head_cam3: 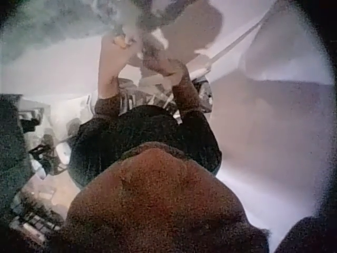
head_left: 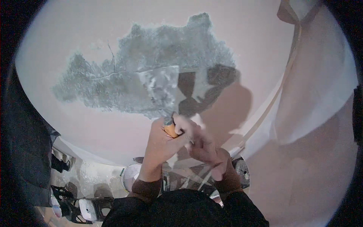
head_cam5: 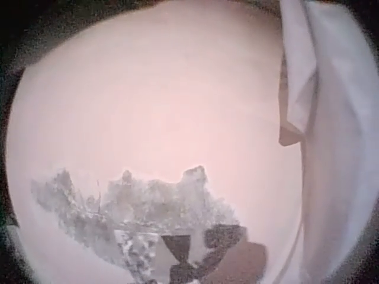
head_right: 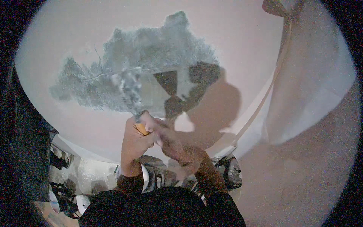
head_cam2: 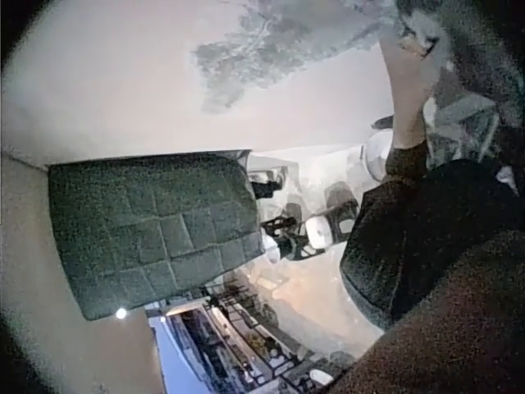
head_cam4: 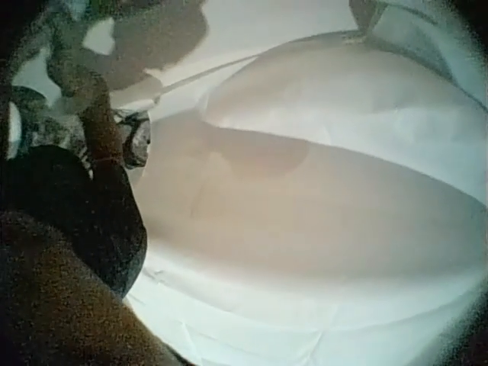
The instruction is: Patching and smoothing a damaged section of a wall using a putty knife and filler.
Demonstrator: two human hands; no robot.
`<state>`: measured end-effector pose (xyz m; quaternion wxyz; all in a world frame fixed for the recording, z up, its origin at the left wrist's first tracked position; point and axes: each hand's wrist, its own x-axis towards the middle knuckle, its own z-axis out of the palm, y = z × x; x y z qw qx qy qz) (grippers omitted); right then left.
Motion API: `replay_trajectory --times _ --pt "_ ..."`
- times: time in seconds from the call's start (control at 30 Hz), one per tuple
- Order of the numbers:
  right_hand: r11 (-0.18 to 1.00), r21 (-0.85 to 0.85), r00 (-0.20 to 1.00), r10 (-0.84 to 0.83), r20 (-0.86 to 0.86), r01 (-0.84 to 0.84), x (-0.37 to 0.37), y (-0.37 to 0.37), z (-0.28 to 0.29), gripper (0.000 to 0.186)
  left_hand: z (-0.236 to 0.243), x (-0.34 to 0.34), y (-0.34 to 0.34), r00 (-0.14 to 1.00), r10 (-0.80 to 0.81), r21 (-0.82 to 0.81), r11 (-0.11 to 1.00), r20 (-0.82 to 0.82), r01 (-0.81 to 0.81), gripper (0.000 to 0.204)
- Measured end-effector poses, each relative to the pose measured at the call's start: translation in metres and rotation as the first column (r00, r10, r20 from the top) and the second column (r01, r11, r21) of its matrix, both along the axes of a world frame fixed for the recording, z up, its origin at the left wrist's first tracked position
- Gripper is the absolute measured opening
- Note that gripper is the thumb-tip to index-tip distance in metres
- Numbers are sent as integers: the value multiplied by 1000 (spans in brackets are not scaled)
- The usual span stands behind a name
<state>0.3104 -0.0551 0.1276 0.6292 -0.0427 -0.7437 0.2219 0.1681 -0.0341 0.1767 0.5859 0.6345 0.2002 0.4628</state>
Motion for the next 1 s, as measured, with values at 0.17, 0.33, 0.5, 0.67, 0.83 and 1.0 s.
replay_trajectory --times 0.17,0.33,0.5,0.67,0.83,1.0 --pt "442 -897 939 313 140 -14 19 -6 -4 76 7 3 -14 967 -250 -172 951 59 256 23" --pt "902 -405 892 299 339 -148 16 -16 0 71 5 -8 -21 975 -217 12 976 -44 217 19" --pt "958 129 880 177 440 -257 16 -25 -3 67 -13 -6 -15 996 42 135 990 -77 -32 21" --pt "866 21 751 421 509 -500 21 -20 4 69 -8 -1 -16 989 -110 91 989 -95 119 21" --pt "751 -140 539 578 613 -646 29 -6 21 71 -3 -1 -4 975 -129 206 965 -181 165 22" --pt "980 31 811 147 566 -199 66 12 13 62 13 6 15 925 188 221 968 -330 -117 25"
